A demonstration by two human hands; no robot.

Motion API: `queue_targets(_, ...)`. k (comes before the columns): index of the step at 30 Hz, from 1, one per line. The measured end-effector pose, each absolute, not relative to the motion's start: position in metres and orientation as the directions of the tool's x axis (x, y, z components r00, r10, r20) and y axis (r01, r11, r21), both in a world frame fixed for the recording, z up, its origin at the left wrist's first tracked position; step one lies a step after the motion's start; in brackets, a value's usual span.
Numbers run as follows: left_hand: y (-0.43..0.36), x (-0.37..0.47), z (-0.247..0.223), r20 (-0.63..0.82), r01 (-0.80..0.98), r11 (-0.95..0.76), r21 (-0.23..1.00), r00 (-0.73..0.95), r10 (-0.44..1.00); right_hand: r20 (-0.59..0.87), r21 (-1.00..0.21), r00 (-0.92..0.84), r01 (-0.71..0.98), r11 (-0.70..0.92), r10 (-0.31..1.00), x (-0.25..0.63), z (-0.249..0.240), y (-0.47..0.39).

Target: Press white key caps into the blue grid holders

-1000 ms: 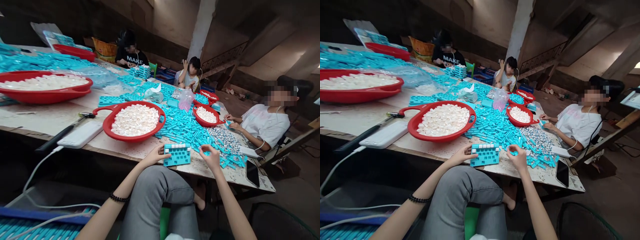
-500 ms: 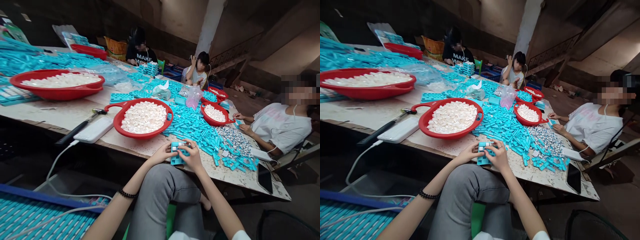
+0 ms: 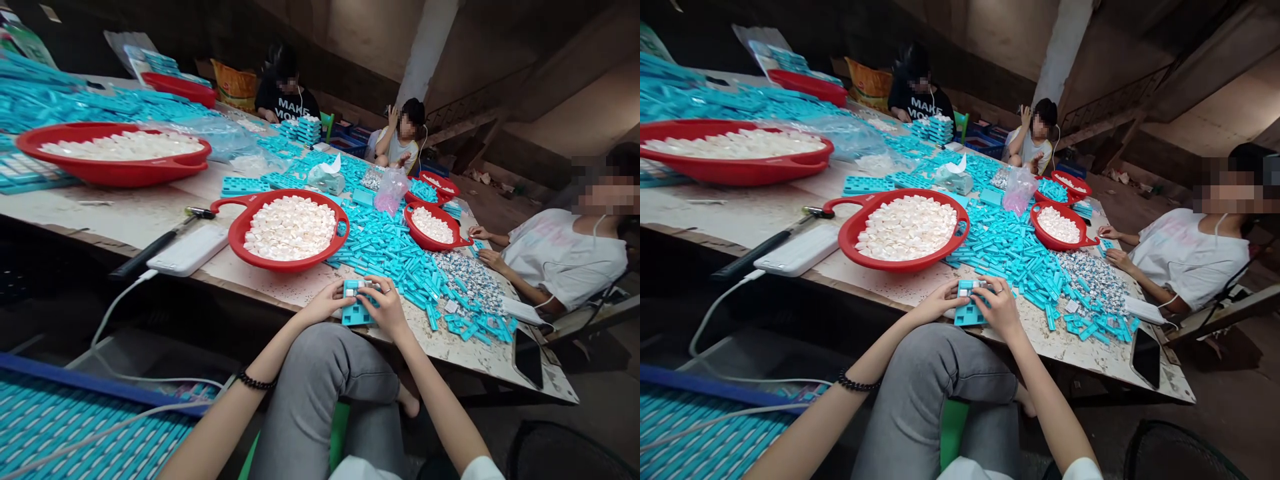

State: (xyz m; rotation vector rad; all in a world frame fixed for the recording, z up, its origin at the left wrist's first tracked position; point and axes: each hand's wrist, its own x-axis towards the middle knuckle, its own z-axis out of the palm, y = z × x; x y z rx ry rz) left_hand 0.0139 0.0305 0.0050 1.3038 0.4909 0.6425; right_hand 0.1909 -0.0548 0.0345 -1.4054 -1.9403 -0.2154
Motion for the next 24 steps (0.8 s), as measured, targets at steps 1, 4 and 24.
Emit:
queue_targets(1,0.030,0.014,0.005,0.025,-0.157,0.134,0.978,0.734,0.679,0.636,-0.256,-0.159,0.880,0.401,0.755,0.192,0.034,-0.055)
queue_targets(4,0.030,0.014,0.007,0.025,-0.156,0.133,0.979,0.736,0.677,0.647,-0.176,-0.225,0.885,0.430,0.729,0.193,0.037,-0.054)
queue_targets(24,0.029,0.015,0.010,0.027,-0.148,0.109,0.983,0.702,0.711,0.578,-0.039,-0.300,0.919,0.393,0.759,0.186,0.053,-0.057)
